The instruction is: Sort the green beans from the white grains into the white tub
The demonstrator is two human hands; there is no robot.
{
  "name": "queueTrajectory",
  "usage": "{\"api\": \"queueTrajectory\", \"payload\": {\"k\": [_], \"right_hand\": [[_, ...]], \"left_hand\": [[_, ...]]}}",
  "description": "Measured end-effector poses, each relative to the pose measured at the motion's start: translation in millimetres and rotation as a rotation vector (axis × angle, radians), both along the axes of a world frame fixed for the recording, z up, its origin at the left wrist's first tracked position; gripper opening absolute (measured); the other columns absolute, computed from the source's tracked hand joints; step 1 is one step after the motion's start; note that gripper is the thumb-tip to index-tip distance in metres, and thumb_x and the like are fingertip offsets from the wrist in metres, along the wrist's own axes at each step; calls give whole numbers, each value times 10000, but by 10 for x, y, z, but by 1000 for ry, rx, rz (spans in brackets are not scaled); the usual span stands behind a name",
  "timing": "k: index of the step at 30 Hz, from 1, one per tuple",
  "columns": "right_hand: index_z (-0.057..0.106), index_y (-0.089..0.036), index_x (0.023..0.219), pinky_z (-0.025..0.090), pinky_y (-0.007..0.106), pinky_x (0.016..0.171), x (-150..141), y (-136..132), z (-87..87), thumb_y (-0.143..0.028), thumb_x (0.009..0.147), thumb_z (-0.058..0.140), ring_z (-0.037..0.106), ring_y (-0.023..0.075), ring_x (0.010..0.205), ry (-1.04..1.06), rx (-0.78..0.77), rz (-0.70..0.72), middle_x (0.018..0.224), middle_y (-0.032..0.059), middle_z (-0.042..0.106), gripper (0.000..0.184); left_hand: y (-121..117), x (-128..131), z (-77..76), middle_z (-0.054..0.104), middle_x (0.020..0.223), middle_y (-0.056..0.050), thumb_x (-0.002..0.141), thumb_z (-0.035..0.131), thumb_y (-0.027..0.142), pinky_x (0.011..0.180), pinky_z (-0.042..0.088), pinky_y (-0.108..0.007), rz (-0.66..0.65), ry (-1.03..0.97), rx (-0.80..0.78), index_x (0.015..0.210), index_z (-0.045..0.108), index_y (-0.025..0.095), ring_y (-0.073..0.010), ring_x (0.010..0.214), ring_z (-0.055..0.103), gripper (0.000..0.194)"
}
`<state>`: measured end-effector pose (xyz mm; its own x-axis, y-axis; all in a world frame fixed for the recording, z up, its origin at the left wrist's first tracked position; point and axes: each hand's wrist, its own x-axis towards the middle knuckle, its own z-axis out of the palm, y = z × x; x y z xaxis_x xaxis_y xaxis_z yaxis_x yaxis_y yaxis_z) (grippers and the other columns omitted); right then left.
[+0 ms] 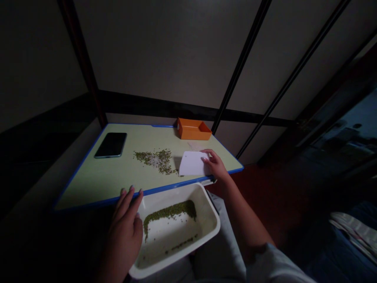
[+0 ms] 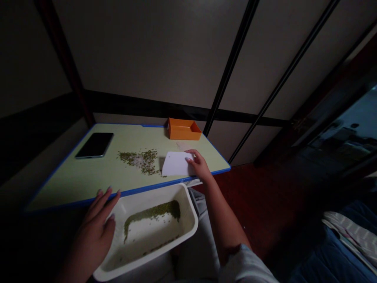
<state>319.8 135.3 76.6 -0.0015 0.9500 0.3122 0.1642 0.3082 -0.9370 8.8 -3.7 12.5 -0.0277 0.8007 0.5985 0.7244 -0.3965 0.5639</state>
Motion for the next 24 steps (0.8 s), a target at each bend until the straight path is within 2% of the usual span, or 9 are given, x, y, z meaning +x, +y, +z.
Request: {"api": "queueTrajectory", "payload": {"k": [11, 20, 24], "right_hand": [[611, -258, 1031, 294, 226, 491, 120, -18, -78, -432, 742, 713, 419, 117, 535, 8, -34, 29, 675, -33, 526, 352], [633, -249, 1001, 343, 224, 527, 76, -101, -57, -395, 722, 733, 481, 118, 631, 19, 5, 18, 896, 4, 613, 330], [624, -240, 1002, 347, 224, 537, 97, -119, -64, -392, 722, 729, 486, 123, 650, 32, -13, 17, 896, 8, 609, 334]], "left_hand": [[-3, -16, -3, 424, 1523, -51, 857, 448, 164, 1166, 300, -494, -10, 10, 5, 1404, 516, 264, -304, 1434, 310, 560], [-5, -1, -10, 409, 1533, -47, 880, 426, 167, 1164, 313, -475, -6, 14, 18, 1409, 506, 264, -291, 1442, 296, 544], [1, -3, -30, 400, 1539, -52, 889, 418, 159, 1165, 312, -464, -9, 24, 37, 1421, 492, 255, -284, 1445, 290, 545]]}}
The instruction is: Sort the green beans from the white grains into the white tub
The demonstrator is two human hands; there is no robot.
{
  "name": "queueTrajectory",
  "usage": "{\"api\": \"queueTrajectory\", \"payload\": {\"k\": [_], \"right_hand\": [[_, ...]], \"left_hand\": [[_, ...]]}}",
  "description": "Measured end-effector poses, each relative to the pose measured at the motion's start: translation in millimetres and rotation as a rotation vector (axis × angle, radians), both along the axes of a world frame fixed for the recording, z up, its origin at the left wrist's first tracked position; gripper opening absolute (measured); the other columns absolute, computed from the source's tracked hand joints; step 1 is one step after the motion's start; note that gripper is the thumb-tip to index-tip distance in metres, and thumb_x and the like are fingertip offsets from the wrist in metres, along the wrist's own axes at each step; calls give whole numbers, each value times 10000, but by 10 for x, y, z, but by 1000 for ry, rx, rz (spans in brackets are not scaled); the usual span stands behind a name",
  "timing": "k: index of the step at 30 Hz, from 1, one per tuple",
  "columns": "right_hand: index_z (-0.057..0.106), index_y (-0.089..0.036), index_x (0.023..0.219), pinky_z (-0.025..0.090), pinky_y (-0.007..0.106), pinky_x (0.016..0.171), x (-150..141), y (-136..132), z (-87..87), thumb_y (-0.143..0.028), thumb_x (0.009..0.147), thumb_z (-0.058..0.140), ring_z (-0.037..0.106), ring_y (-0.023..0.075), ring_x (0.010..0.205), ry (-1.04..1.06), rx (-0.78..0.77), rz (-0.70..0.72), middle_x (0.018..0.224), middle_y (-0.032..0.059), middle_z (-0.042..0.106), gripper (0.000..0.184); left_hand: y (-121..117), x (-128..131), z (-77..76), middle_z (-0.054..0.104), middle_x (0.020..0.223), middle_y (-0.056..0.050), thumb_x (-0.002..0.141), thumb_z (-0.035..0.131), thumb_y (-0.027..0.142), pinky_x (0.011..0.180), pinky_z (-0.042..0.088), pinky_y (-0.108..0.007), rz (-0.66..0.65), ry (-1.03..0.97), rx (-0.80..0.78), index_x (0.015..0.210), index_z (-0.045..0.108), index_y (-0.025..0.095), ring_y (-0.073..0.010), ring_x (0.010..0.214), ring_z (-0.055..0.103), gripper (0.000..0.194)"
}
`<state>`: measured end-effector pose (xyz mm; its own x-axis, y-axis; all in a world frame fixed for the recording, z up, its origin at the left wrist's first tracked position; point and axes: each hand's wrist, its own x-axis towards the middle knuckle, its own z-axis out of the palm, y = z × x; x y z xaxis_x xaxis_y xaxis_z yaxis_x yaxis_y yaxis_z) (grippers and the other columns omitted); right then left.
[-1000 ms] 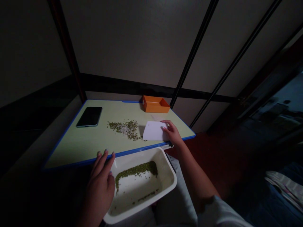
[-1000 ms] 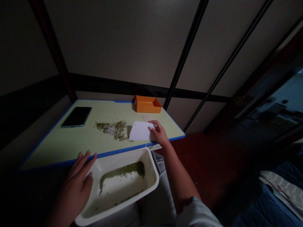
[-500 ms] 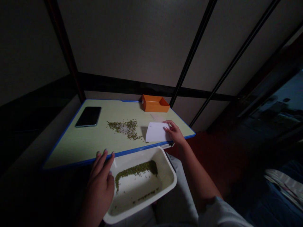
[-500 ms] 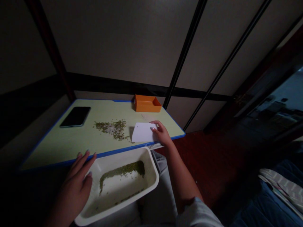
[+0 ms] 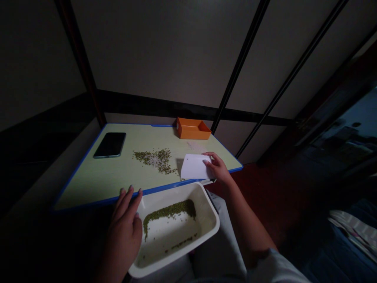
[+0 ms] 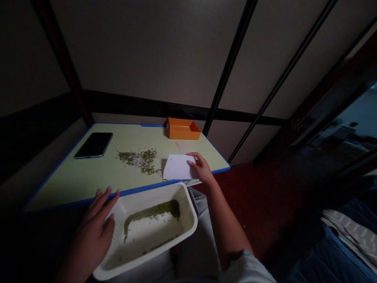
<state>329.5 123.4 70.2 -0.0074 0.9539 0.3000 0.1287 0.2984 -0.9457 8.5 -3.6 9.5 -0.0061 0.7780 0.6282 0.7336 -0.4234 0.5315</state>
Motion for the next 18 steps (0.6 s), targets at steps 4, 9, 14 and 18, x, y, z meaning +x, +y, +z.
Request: {"api": "queueTrajectory", "payload": {"k": [4, 9, 14, 18], "right_hand": [[615, -236, 993, 326, 221, 517, 6, -31, 6, -381, 702, 728, 466, 119, 626, 16, -31, -4, 850, -1, 596, 345], [617, -237, 990, 324, 225, 516, -23, -56, 7, -380, 701, 727, 469, 121, 619, 24, -34, 11, 843, -3, 598, 340], [627, -235, 977, 334, 229, 531, -63, -51, -9, -389, 702, 739, 481, 125, 642, 22, -24, -4, 860, 2, 605, 334], [623, -234, 984, 354, 228, 538, -106, -54, -17, -406, 694, 747, 493, 129, 648, 35, -32, 8, 858, 4, 620, 360]], "left_hand": [[6, 4, -17, 394, 1542, -72, 897, 401, 151, 1157, 324, -462, -3, 12, 42, 1425, 488, 225, -290, 1444, 291, 540], [5, -4, -5, 400, 1539, -68, 883, 415, 152, 1151, 331, -485, -6, 17, 31, 1427, 491, 238, -306, 1436, 305, 556], [5, -23, 1, 399, 1539, -55, 877, 424, 148, 1158, 321, -484, -10, 25, 21, 1429, 487, 255, -302, 1435, 309, 566], [4, -24, 1, 397, 1538, -78, 900, 407, 143, 1153, 331, -475, -12, 53, 39, 1438, 470, 242, -294, 1441, 298, 551]]}}
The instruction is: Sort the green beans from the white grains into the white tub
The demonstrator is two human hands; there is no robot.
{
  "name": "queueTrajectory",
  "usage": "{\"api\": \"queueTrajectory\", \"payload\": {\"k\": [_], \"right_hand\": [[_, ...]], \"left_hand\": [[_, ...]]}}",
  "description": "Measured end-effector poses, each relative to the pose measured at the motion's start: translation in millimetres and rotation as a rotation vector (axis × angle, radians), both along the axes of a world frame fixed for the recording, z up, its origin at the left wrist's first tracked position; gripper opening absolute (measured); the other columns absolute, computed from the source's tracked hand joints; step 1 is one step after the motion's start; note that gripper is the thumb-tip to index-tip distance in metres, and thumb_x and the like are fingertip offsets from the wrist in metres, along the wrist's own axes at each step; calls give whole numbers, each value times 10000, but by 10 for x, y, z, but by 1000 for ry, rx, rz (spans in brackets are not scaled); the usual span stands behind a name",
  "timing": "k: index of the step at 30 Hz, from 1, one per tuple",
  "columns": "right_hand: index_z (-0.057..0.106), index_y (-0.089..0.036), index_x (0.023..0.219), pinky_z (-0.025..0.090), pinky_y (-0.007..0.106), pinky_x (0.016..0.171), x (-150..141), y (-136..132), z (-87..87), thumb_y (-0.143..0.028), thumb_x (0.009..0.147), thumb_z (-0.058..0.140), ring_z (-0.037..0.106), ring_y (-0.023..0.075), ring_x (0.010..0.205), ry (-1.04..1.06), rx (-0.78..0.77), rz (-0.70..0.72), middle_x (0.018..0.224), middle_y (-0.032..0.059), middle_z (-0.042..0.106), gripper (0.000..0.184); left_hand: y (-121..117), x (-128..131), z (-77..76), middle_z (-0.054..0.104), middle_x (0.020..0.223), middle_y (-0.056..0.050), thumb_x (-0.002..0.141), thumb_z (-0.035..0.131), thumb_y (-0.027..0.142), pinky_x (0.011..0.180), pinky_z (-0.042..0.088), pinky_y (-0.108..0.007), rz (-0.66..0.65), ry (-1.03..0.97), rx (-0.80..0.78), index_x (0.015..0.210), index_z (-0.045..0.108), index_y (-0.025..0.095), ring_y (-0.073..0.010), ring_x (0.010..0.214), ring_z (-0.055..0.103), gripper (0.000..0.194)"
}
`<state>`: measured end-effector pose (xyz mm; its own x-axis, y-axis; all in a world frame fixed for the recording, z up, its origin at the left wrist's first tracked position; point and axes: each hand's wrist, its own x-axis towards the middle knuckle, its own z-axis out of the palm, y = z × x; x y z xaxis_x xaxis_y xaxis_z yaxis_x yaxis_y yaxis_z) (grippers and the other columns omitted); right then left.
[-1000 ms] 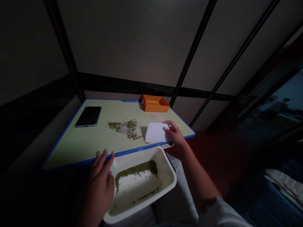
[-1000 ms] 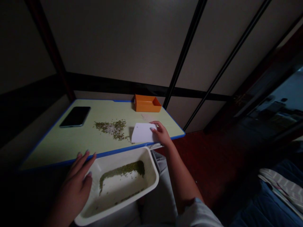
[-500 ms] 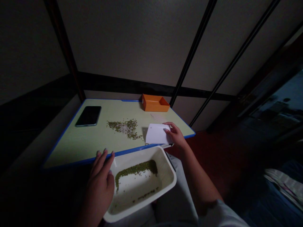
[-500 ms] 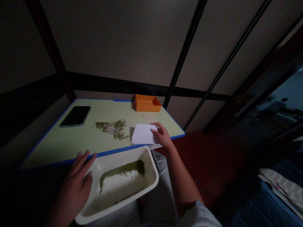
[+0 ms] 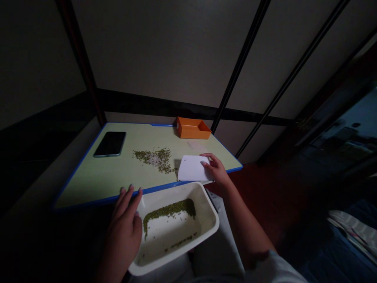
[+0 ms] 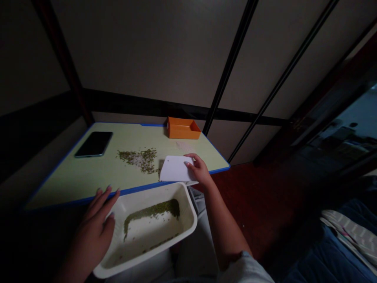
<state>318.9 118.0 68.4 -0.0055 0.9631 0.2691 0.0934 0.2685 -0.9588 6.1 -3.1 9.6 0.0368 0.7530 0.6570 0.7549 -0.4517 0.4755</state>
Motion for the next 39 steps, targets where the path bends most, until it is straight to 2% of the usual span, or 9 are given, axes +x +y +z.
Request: {"api": "queueTrajectory", "payload": {"k": [7, 11, 16, 23, 32, 39], "right_hand": [[624, -234, 1000, 363, 225, 535, -44, -30, 3, -388, 693, 753, 501, 127, 638, 51, 11, -11, 842, 1, 627, 366], [604, -244, 1025, 373, 234, 538, 23, -61, -19, -396, 713, 732, 514, 133, 643, 107, 41, -91, 880, 8, 638, 370], [605, -238, 1036, 336, 233, 512, 72, -115, -44, -406, 738, 703, 484, 133, 624, 18, 37, -199, 866, 16, 626, 356], [611, -240, 1028, 338, 235, 520, -21, -103, -17, -402, 724, 701, 473, 138, 643, -14, 46, -163, 908, 18, 620, 356], [617, -237, 1042, 308, 229, 514, 47, -136, -29, -403, 730, 716, 450, 131, 624, -8, 24, -139, 840, 6, 605, 367], [637, -239, 1015, 341, 239, 540, -2, -145, -13, -402, 723, 726, 467, 140, 649, -23, 26, -126, 861, 10, 606, 346]], "left_hand": [[2, -5, -6, 389, 1543, -74, 912, 395, 144, 1155, 328, -462, -7, 3, 10, 1445, 460, 241, -277, 1448, 284, 546], [3, -15, -18, 379, 1551, -56, 901, 405, 150, 1155, 331, -464, -2, -17, -20, 1444, 465, 257, -279, 1448, 284, 557], [9, 10, -24, 394, 1540, -78, 900, 397, 134, 1152, 332, -480, 3, -11, 5, 1448, 458, 246, -286, 1444, 293, 563], [3, 20, -4, 404, 1531, -81, 891, 405, 130, 1155, 327, -484, 1, -18, 0, 1444, 461, 250, -288, 1445, 292, 568], [-2, 9, 8, 408, 1530, -79, 863, 425, 135, 1163, 299, -498, 3, -43, -49, 1431, 482, 240, -304, 1443, 291, 580], [-11, 26, 34, 411, 1530, -64, 851, 437, 144, 1164, 300, -496, 7, -74, -62, 1418, 500, 252, -305, 1443, 290, 580]]}}
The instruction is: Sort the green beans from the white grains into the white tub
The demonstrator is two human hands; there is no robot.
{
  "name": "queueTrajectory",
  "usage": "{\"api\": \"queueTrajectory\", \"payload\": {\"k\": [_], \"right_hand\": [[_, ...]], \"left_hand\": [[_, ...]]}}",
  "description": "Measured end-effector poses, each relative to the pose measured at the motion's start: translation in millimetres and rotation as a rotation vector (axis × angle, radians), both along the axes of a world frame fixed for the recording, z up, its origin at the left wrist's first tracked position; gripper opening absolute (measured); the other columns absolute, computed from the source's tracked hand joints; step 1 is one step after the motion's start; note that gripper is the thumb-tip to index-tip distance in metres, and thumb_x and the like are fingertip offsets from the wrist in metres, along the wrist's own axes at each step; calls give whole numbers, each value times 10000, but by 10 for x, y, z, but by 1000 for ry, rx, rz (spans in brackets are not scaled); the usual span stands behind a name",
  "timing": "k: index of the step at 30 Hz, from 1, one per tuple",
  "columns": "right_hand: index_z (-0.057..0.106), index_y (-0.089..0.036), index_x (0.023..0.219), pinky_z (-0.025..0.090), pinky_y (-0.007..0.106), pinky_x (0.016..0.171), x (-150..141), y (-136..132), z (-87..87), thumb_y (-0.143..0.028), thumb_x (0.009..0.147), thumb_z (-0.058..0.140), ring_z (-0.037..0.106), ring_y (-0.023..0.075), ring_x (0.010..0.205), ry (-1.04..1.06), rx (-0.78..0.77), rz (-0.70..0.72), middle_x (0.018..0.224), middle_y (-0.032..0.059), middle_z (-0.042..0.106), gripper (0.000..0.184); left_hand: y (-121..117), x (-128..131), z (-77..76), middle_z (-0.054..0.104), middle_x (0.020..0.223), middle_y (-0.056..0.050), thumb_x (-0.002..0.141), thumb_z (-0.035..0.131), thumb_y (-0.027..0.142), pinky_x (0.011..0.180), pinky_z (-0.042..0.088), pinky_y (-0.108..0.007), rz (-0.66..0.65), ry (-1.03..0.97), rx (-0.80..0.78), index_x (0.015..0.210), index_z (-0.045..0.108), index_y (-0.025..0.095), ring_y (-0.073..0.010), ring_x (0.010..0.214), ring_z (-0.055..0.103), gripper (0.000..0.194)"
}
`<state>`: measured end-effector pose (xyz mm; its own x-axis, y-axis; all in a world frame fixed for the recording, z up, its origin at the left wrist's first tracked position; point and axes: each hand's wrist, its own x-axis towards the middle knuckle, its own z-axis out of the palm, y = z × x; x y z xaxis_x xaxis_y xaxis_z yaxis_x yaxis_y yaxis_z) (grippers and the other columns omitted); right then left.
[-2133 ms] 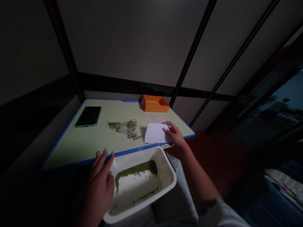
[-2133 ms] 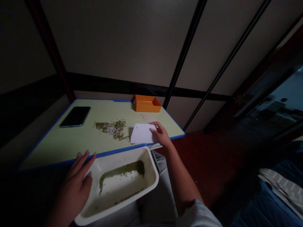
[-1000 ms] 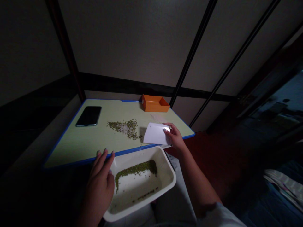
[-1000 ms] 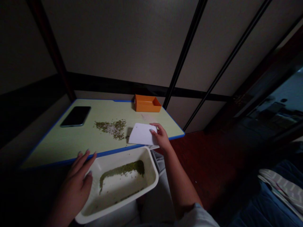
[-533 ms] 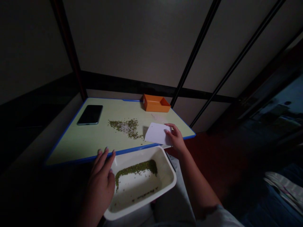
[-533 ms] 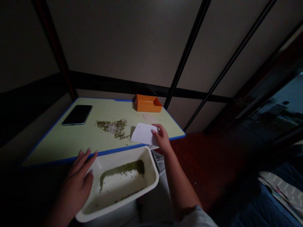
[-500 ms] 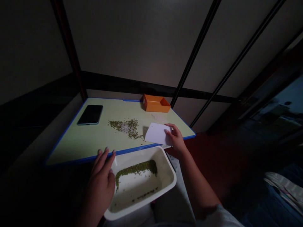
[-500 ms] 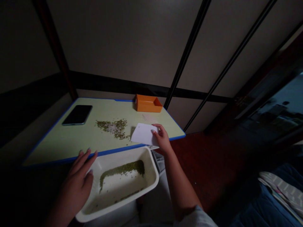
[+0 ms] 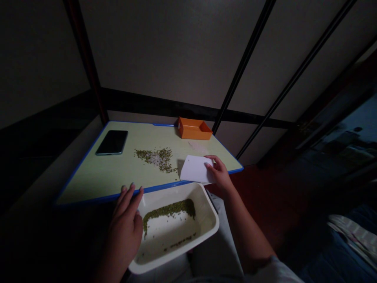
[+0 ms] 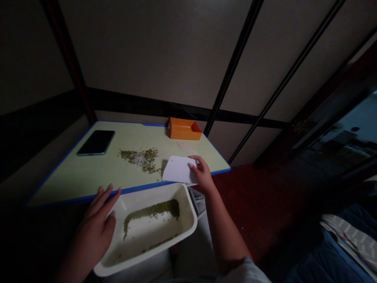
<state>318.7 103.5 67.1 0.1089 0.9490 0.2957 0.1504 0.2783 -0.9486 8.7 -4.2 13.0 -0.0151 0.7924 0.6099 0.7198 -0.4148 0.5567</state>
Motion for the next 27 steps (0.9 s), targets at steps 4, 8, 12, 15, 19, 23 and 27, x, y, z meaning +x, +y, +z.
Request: {"api": "queueTrajectory", "payload": {"k": [4, 8, 12, 15, 19, 23, 27], "right_hand": [[636, -238, 1026, 369, 239, 558, -26, 28, -29, -399, 730, 721, 495, 143, 677, 0, 16, 10, 912, 18, 619, 348], [631, -230, 1020, 363, 235, 546, -16, 34, -36, -378, 732, 709, 496, 138, 669, -15, 23, -37, 946, 27, 635, 333], [611, -227, 1019, 353, 236, 524, -2, 22, -28, -392, 720, 710, 485, 137, 629, 24, 1, -79, 875, 18, 638, 356], [613, -230, 1017, 344, 235, 512, -17, 13, -28, -409, 713, 717, 484, 137, 621, 31, 0, -74, 871, 18, 637, 368], [626, -233, 1007, 355, 236, 522, -61, 7, -44, -418, 713, 724, 501, 143, 651, 26, 36, -37, 901, 28, 636, 360], [610, -239, 1018, 346, 238, 507, -67, 8, -59, -433, 721, 716, 486, 142, 615, 36, 17, -48, 825, 14, 618, 371], [601, -237, 1022, 337, 241, 501, -42, 18, -60, -443, 728, 703, 471, 140, 589, 14, 14, -105, 771, 3, 604, 374]], "left_hand": [[-1, -4, 2, 427, 1520, -58, 845, 450, 148, 1167, 296, -495, 5, -2, -18, 1406, 515, 256, -307, 1434, 312, 575], [2, -15, -13, 421, 1524, -66, 851, 440, 152, 1161, 307, -503, 3, 12, -12, 1403, 518, 243, -313, 1433, 311, 565], [3, -18, -24, 413, 1530, -63, 858, 436, 149, 1161, 313, -488, -9, 12, 10, 1411, 509, 241, -303, 1441, 296, 565], [2, -7, -22, 411, 1532, -55, 860, 433, 150, 1159, 317, -484, -5, 9, 14, 1412, 509, 250, -300, 1438, 303, 565], [-1, 5, -14, 409, 1532, -58, 857, 434, 151, 1159, 314, -498, 4, 3, 3, 1417, 502, 253, -310, 1436, 305, 573], [-4, 0, -8, 408, 1532, -60, 866, 431, 154, 1159, 316, -495, -3, 9, -2, 1415, 501, 255, -306, 1440, 296, 563], [-3, -3, -9, 405, 1535, -52, 866, 430, 152, 1161, 315, -493, -4, 4, 6, 1417, 498, 261, -305, 1439, 301, 566]]}}
